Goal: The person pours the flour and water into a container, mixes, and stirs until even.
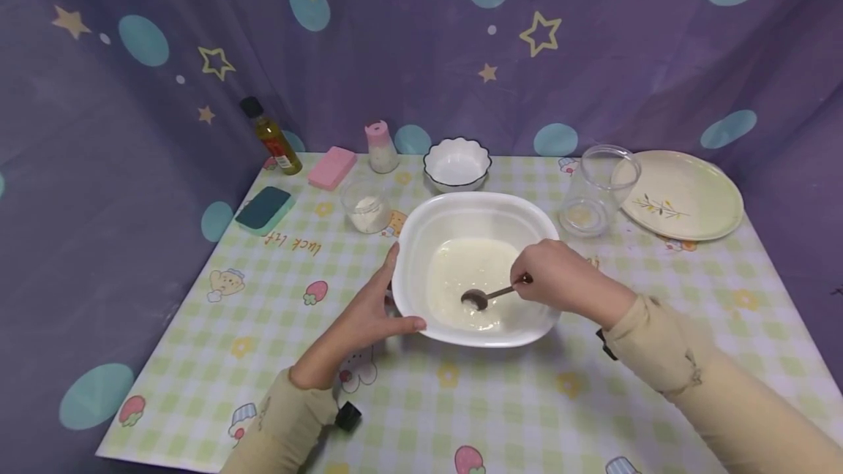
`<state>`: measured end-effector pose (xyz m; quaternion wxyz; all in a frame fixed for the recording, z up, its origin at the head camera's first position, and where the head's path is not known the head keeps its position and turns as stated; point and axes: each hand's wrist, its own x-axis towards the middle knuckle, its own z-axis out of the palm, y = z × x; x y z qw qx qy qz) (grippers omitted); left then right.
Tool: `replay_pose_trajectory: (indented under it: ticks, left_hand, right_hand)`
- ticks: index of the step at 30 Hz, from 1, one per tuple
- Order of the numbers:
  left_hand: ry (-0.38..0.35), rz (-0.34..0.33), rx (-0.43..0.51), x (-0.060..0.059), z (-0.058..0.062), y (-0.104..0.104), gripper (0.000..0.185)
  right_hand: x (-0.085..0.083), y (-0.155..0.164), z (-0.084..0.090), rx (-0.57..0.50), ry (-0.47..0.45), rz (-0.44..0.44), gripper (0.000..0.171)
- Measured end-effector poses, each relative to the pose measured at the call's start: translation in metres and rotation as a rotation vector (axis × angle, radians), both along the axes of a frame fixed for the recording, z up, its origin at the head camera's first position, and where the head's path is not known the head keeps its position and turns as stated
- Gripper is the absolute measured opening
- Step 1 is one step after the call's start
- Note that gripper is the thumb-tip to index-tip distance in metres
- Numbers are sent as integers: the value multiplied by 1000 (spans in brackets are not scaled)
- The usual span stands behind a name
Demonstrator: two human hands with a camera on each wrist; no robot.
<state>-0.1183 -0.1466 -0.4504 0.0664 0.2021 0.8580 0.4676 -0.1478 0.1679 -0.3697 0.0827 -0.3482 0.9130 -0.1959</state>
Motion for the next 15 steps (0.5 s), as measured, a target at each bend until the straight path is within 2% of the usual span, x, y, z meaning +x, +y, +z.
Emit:
replay_pose_trajectory:
  ticks: [8, 15]
  left_hand:
    - [4, 4, -16, 0, 0, 0, 129]
    - [15, -3, -13, 0, -1, -1, 129]
  right_hand:
    - [-1, -17, -21, -95, 61, 32, 18]
    - [-7, -29, -32, -119, 116, -21, 17]
